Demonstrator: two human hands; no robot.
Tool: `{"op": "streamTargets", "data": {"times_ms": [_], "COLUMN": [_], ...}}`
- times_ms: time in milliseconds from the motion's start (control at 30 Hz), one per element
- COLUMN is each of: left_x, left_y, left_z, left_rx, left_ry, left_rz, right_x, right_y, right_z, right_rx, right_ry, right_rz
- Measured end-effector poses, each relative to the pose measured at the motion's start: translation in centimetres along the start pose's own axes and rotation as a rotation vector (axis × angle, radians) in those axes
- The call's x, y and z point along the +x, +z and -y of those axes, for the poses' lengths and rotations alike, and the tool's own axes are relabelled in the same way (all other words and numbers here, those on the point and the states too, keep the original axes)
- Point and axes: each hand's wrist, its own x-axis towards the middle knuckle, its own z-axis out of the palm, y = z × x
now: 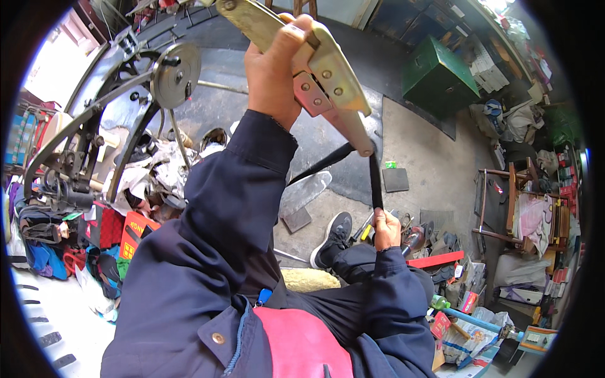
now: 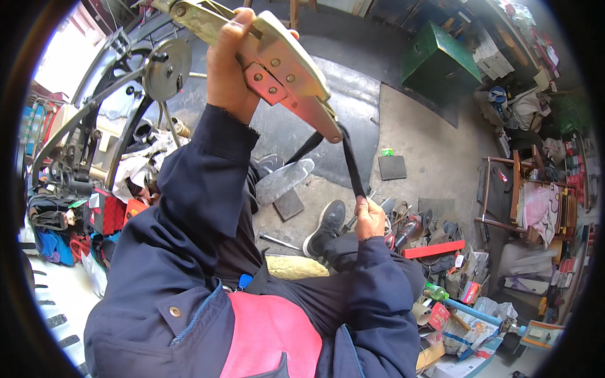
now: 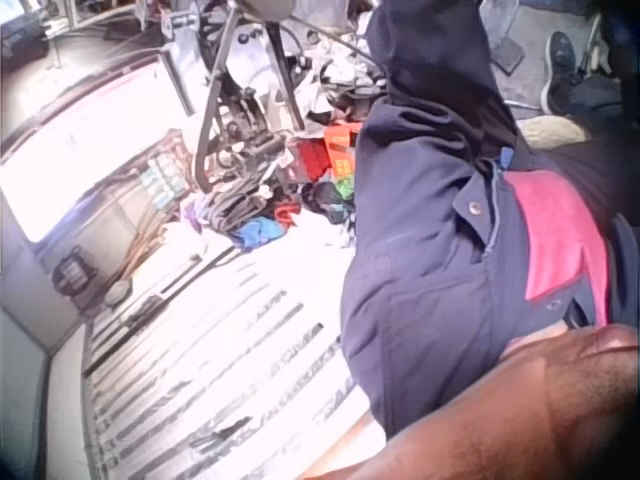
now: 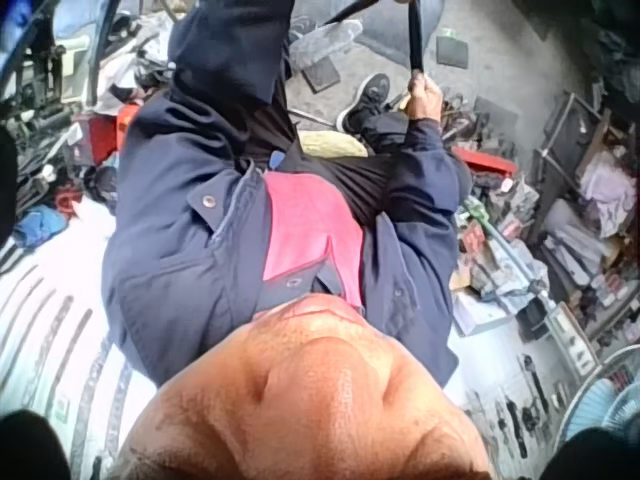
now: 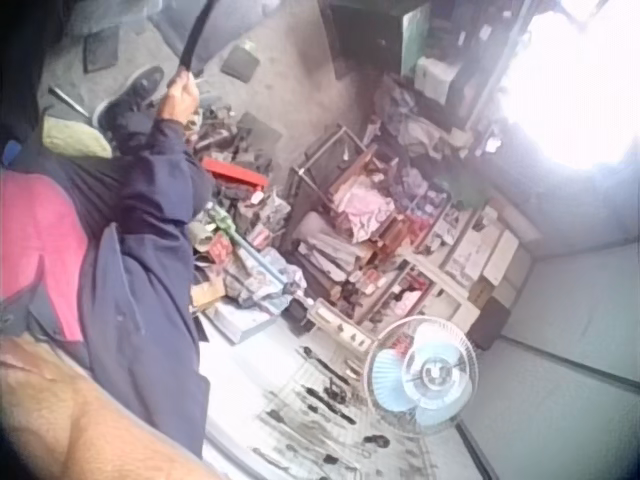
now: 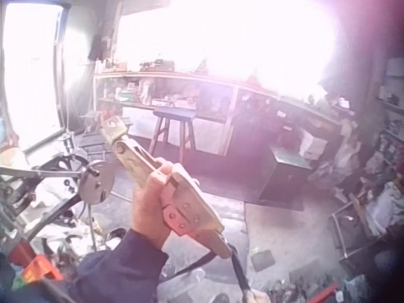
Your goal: The person uses a screwdriver to tighten a screw on a metal device, then attaches a black strap to the device by threading it through slots and securing it.
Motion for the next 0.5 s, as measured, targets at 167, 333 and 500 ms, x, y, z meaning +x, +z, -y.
{"op": "streamTargets", "data": {"times_ms": [167, 333, 500], "left_x": [1.2, 0.5, 1.0], "left_y": [6.1, 11.9, 14.5], "left_z": [-1.4, -1.5, -1.7], "left_rx": [-0.064, -0.148, -0.206], "left_ry": [0.055, 0.074, 0.088], "left_rz": [0.244, 0.461, 0.561], "right_x": [0.1, 0.7, -0.5], "right_y": [-2.3, -5.4, -8.4], "right_z": [6.1, 13.4, 16.4], "right_rx": [0.128, 0.256, 0.257], "right_ry": [-0.211, -0.349, -0.468], "right_rz": [-0.078, -0.084, -0.188]}}
